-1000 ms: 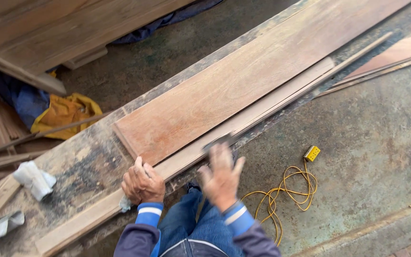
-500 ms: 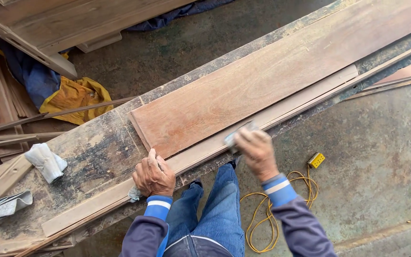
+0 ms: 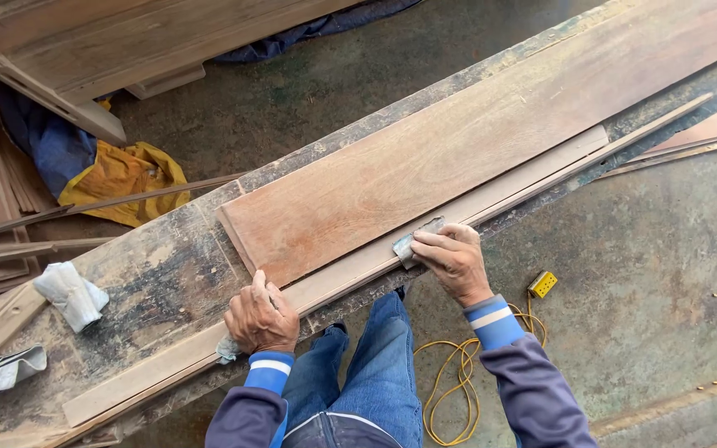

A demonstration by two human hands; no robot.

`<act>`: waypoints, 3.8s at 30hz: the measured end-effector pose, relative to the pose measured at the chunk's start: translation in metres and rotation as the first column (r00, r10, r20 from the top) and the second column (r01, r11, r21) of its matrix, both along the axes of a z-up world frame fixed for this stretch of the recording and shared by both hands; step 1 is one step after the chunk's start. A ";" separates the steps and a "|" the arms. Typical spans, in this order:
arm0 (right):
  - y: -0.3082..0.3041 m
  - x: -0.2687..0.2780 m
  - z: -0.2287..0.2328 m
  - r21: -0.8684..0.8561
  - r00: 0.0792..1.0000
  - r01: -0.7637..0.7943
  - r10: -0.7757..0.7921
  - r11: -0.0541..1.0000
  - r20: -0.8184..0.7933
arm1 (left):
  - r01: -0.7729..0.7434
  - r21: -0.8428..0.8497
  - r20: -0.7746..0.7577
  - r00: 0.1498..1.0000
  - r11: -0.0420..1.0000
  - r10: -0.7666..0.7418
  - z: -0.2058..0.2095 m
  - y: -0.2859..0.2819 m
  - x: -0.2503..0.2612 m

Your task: Sanding the edge of a long wooden plank with a sanding block.

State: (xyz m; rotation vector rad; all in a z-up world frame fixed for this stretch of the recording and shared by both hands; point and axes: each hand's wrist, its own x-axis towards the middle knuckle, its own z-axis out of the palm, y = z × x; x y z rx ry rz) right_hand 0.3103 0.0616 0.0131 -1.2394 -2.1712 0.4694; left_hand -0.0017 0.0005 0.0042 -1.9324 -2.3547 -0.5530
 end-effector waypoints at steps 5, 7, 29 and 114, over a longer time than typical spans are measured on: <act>-0.022 -0.077 0.006 0.130 0.999 -0.031 0.035 0.991 -0.028 | -0.004 -0.001 -0.047 0.999 1.000 0.004 0.000 0.001 0.002; -0.030 -0.089 0.000 0.060 0.996 -0.083 0.085 0.995 -0.029 | 0.004 0.007 -0.050 0.999 1.000 -0.004 0.000 -0.001 0.004; 0.047 0.146 -0.017 0.032 0.985 0.170 -0.171 0.985 0.039 | 0.769 -0.239 0.082 0.625 0.593 -0.776 0.033 0.119 0.206; 0.146 0.316 -0.084 -0.574 -0.178 0.807 -0.984 -0.136 -0.017 | 0.933 0.156 -0.409 0.360 0.325 -0.838 -0.100 0.113 0.159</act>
